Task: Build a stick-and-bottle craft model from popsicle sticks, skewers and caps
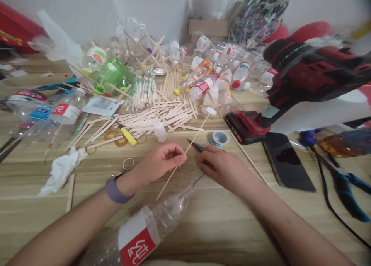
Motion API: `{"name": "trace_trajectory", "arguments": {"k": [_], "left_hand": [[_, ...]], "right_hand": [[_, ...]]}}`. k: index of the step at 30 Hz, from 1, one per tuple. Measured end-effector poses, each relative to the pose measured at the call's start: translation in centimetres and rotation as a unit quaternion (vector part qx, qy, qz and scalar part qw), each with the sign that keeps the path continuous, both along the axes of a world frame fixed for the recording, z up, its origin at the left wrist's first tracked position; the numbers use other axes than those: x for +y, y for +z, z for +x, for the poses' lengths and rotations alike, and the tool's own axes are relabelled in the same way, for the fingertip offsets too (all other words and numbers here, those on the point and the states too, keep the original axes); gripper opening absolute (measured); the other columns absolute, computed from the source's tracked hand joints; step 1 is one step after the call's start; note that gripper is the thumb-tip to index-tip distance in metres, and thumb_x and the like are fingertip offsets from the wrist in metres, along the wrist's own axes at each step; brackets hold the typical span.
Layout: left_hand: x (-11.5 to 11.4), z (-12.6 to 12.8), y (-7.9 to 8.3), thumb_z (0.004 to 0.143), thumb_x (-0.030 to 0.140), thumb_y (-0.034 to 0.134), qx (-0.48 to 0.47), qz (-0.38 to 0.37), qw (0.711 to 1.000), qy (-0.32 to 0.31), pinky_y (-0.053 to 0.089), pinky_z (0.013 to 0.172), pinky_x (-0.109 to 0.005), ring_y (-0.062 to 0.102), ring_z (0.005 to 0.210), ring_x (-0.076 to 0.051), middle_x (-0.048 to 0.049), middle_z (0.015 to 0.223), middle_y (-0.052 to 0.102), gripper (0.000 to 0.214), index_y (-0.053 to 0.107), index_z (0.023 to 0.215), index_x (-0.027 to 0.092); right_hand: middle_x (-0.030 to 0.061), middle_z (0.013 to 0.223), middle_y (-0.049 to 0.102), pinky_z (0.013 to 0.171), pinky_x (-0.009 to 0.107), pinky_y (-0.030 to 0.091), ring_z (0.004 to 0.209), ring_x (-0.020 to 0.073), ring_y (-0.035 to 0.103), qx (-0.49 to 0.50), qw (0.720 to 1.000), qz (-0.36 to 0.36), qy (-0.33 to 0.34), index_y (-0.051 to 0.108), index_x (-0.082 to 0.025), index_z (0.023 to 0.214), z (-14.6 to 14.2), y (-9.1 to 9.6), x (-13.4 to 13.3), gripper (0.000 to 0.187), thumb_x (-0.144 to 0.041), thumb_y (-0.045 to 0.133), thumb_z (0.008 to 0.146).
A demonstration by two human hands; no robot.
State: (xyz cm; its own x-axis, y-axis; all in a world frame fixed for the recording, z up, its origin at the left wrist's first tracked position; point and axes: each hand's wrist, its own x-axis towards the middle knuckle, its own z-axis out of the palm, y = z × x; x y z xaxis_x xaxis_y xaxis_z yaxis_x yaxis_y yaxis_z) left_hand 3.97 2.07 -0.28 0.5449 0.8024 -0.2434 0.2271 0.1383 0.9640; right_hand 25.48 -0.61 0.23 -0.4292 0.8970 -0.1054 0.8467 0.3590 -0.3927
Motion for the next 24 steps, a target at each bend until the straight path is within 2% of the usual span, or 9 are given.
{"name": "trace_trajectory", "arguments": {"k": [5, 7, 10, 12, 15, 17, 19, 22, 24], "left_hand": [[-0.2, 0.1, 0.1, 0.084, 0.038, 0.062, -0.046, -0.021, 0.999, -0.009, 0.045, 0.075, -0.028, 0.058, 0.097, -0.019, -0.0055, 0.101, 0.065, 0.022, 0.06, 0.079, 0.017], [-0.4, 0.1, 0.0, 0.084, 0.039, 0.063, -0.071, -0.047, 0.996, -0.018, 0.046, 0.074, -0.028, 0.06, 0.09, -0.017, -0.0052, 0.1, 0.066, 0.022, 0.061, 0.08, 0.018], [-0.6, 0.1, -0.4, 0.083, 0.041, 0.064, -0.107, -0.098, 0.989, -0.035, 0.045, 0.067, -0.026, 0.057, 0.068, -0.011, -0.0017, 0.084, 0.066, 0.024, 0.061, 0.083, 0.018], [-0.6, 0.1, -0.7, 0.082, 0.042, 0.066, -0.118, -0.128, 0.984, -0.036, 0.043, 0.063, -0.025, 0.054, 0.063, -0.01, 0.0002, 0.075, 0.064, 0.026, 0.061, 0.084, 0.017], [-0.5, 0.2, -1.0, 0.08, 0.041, 0.068, -0.119, -0.148, 0.982, -0.015, 0.041, 0.063, -0.024, 0.053, 0.065, -0.01, 0.0003, 0.076, 0.061, 0.026, 0.063, 0.083, 0.016], [-0.4, 0.2, -1.0, 0.079, 0.04, 0.068, -0.115, -0.14, 0.984, -0.007, 0.041, 0.064, -0.023, 0.052, 0.067, -0.01, 0.0001, 0.078, 0.06, 0.025, 0.064, 0.082, 0.016], [-0.4, 0.3, -0.9, 0.079, 0.04, 0.068, -0.098, -0.125, 0.987, -0.01, 0.04, 0.062, -0.023, 0.05, 0.065, -0.009, 0.0008, 0.075, 0.059, 0.025, 0.063, 0.08, 0.015], [-0.5, 0.4, -0.6, 0.079, 0.041, 0.068, -0.047, -0.11, 0.992, -0.023, 0.036, 0.056, -0.022, 0.048, 0.059, -0.008, 0.0017, 0.07, 0.057, 0.027, 0.062, 0.077, 0.015], [-0.6, 0.4, -0.5, 0.079, 0.042, 0.067, -0.012, -0.098, 0.994, -0.043, 0.035, 0.054, -0.022, 0.047, 0.058, -0.009, 0.0013, 0.069, 0.058, 0.027, 0.063, 0.077, 0.015]], "right_hand": [[0.0039, 0.083, 0.063, 0.062, 0.025, 0.04, 0.069, 0.0141, 0.056, 0.138, 0.99, 0.023, -0.012, 0.058, -0.018, 0.087, -0.3, 0.1, -0.2, 0.011, -0.02, 0.048, 0.09], [0.001, 0.072, 0.063, 0.058, 0.024, 0.037, 0.061, 0.0126, 0.053, 0.185, 0.982, 0.008, -0.039, 0.06, -0.019, 0.087, -0.6, 0.1, -0.3, 0.012, -0.023, 0.049, 0.09], [-0.0007, 0.066, 0.062, 0.055, 0.024, 0.036, 0.055, 0.0112, 0.049, 0.232, 0.97, -0.01, -0.077, 0.062, -0.019, 0.086, -1.1, -0.3, -0.3, 0.014, -0.026, 0.051, 0.09], [-0.0001, 0.068, 0.062, 0.055, 0.024, 0.036, 0.056, 0.0112, 0.049, 0.253, 0.963, -0.013, -0.088, 0.063, -0.019, 0.086, -1.3, -0.7, -0.2, 0.013, -0.026, 0.052, 0.088], [0.0021, 0.076, 0.061, 0.056, 0.024, 0.037, 0.061, 0.0113, 0.049, 0.301, 0.947, -0.019, -0.111, 0.064, -0.018, 0.094, -1.5, -1.0, -0.1, 0.017, -0.027, 0.053, 0.086], [0.0007, 0.072, 0.055, 0.052, 0.024, 0.035, 0.058, 0.0106, 0.046, 0.363, 0.917, -0.078, -0.145, 0.062, -0.017, 0.103, -1.6, -0.9, -0.1, 0.025, -0.033, 0.053, 0.086], [-0.0033, 0.063, 0.047, 0.047, 0.022, 0.029, 0.052, 0.0091, 0.039, 0.438, 0.864, -0.168, -0.182, 0.061, -0.016, 0.105, -1.8, -0.6, -0.1, 0.033, -0.041, 0.055, 0.085], [-0.0071, 0.056, 0.038, 0.042, 0.02, 0.021, 0.046, 0.0066, 0.032, 0.518, 0.783, -0.265, -0.22, 0.061, -0.016, 0.099, -2.2, -0.4, -0.1, 0.04, -0.05, 0.061, 0.079], [-0.0081, 0.054, 0.038, 0.041, 0.02, 0.017, 0.044, 0.0049, 0.029, 0.539, 0.753, -0.302, -0.227, 0.059, -0.016, 0.089, -2.3, -0.3, -0.1, 0.039, -0.051, 0.067, 0.074]]}}
